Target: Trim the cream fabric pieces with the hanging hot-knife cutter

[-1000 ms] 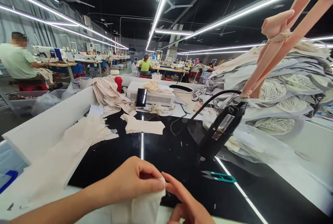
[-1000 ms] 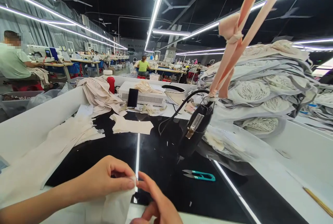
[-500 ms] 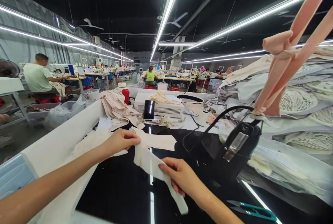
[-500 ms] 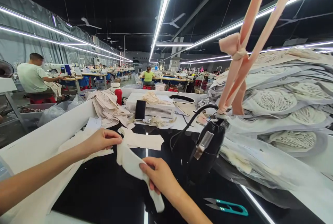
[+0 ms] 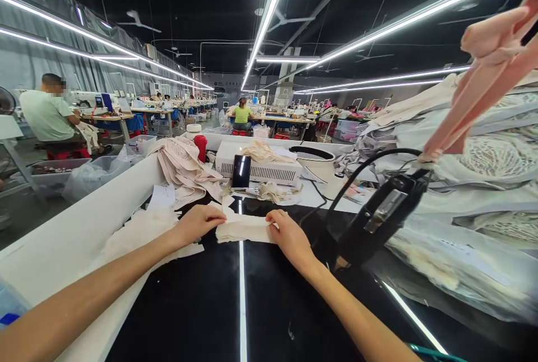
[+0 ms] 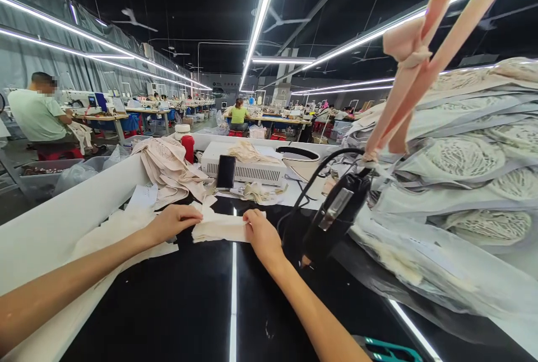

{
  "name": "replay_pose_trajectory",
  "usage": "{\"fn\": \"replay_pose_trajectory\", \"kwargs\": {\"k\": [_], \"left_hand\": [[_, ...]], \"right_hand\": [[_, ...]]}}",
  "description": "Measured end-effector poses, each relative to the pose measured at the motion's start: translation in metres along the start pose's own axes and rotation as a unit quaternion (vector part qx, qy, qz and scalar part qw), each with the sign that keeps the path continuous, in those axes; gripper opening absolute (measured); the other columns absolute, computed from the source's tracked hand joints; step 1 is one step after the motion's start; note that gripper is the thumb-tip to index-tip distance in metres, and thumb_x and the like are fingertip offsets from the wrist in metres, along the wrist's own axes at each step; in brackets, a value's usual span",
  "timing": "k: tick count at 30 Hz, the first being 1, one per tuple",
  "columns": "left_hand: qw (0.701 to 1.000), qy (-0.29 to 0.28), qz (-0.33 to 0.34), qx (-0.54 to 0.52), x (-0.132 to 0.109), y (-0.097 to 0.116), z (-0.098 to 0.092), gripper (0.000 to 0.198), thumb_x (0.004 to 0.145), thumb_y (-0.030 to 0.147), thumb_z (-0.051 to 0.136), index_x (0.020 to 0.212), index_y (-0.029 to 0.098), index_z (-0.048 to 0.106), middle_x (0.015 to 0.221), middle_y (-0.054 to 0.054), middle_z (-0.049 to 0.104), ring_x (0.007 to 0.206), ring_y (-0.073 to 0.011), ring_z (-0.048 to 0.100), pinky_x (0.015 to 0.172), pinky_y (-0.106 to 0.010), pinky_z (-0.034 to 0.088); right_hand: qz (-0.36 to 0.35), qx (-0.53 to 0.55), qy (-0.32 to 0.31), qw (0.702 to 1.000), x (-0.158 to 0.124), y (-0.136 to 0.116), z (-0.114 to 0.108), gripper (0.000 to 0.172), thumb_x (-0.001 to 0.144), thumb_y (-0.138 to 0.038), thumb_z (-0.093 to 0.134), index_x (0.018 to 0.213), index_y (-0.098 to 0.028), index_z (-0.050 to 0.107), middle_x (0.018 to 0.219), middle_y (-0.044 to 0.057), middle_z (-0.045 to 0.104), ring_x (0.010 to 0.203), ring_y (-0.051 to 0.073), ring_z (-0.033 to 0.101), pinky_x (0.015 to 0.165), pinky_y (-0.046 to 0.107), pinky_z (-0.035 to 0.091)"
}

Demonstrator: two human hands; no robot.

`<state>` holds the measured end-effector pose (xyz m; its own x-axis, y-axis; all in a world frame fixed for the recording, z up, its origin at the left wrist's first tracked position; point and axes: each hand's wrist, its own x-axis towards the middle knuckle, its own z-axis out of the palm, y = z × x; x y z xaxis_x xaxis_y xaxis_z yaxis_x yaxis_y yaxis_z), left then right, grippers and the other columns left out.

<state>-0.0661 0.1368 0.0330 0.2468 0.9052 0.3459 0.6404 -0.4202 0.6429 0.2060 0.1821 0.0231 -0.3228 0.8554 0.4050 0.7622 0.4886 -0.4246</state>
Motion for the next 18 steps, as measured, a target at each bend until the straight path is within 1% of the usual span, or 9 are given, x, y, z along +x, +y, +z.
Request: {"fn": "replay_pose_trajectory", "kwargs": {"k": [2,5,7,10,14,16,18], "left_hand": [[0.999,-0.028,0.012,0.025,-0.005,-0.007,0.006,0.021,0.094,0.028,0.062,0.098,0.024,0.082,0.105,-0.001,0.081,0.100,-0.0220,0.073,0.094,-0.028,0.052],[0.996,-0.054,0.028,0.063,-0.010,-0.012,0.008,0.023,0.097,0.025,0.060,0.104,0.024,0.082,0.109,-0.002,0.081,0.104,-0.0222,0.073,0.097,-0.028,0.051],[0.993,-0.065,0.038,0.087,-0.011,-0.013,0.008,0.024,0.098,0.023,0.059,0.107,0.024,0.081,0.113,-0.003,0.080,0.107,-0.0229,0.072,0.099,-0.030,0.050],[0.989,-0.076,0.053,0.117,-0.014,-0.014,0.009,0.026,0.100,0.020,0.057,0.111,0.024,0.080,0.120,-0.003,0.078,0.115,-0.0230,0.071,0.104,-0.030,0.049],[0.982,-0.089,0.073,0.150,-0.018,-0.016,0.013,0.029,0.102,0.018,0.054,0.117,0.022,0.078,0.126,-0.006,0.076,0.119,-0.0239,0.069,0.105,-0.032,0.050],[0.979,-0.092,0.082,0.164,-0.018,-0.017,0.016,0.030,0.102,0.017,0.053,0.119,0.021,0.078,0.129,-0.008,0.074,0.120,-0.0251,0.069,0.105,-0.034,0.051],[0.976,-0.094,0.091,0.174,-0.018,-0.018,0.017,0.031,0.102,0.016,0.053,0.120,0.021,0.077,0.129,-0.008,0.074,0.120,-0.0251,0.069,0.104,-0.034,0.052]], "right_hand": [[-0.020,-0.048,-0.025,0.998,-0.006,0.004,0.003,0.022,0.087,-0.006,0.047,0.088,-0.023,0.063,0.100,0.006,0.070,0.089,0.020,0.066,0.072,0.028,0.046],[-0.044,-0.110,-0.048,0.992,-0.012,0.006,0.004,0.026,0.092,-0.007,0.047,0.096,-0.022,0.067,0.108,0.007,0.072,0.096,0.022,0.065,0.075,0.029,0.046],[-0.058,-0.144,-0.061,0.986,-0.013,0.006,0.003,0.032,0.093,-0.005,0.046,0.104,-0.022,0.070,0.112,0.008,0.073,0.098,0.023,0.064,0.077,0.030,0.046],[-0.078,-0.183,-0.077,0.977,-0.013,0.004,0.001,0.043,0.091,0.001,0.044,0.114,-0.022,0.073,0.115,0.009,0.073,0.098,0.024,0.064,0.078,0.031,0.045],[-0.095,-0.218,-0.079,0.968,-0.015,0.001,-0.001,0.051,0.089,0.004,0.044,0.120,-0.023,0.074,0.111,0.012,0.072,0.096,0.025,0.063,0.079,0.032,0.045],[-0.102,-0.225,-0.076,0.966,-0.015,0.000,0.000,0.054,0.088,0.004,0.045,0.125,-0.024,0.072,0.111,0.011,0.071,0.096,0.024,0.062,0.082,0.033,0.045],[-0.114,-0.226,-0.077,0.964,-0.015,-0.002,0.003,0.056,0.087,0.002,0.048,0.129,-0.026,0.070,0.115,0.010,0.070,0.098,0.023,0.061,0.086,0.033,0.046]]}}
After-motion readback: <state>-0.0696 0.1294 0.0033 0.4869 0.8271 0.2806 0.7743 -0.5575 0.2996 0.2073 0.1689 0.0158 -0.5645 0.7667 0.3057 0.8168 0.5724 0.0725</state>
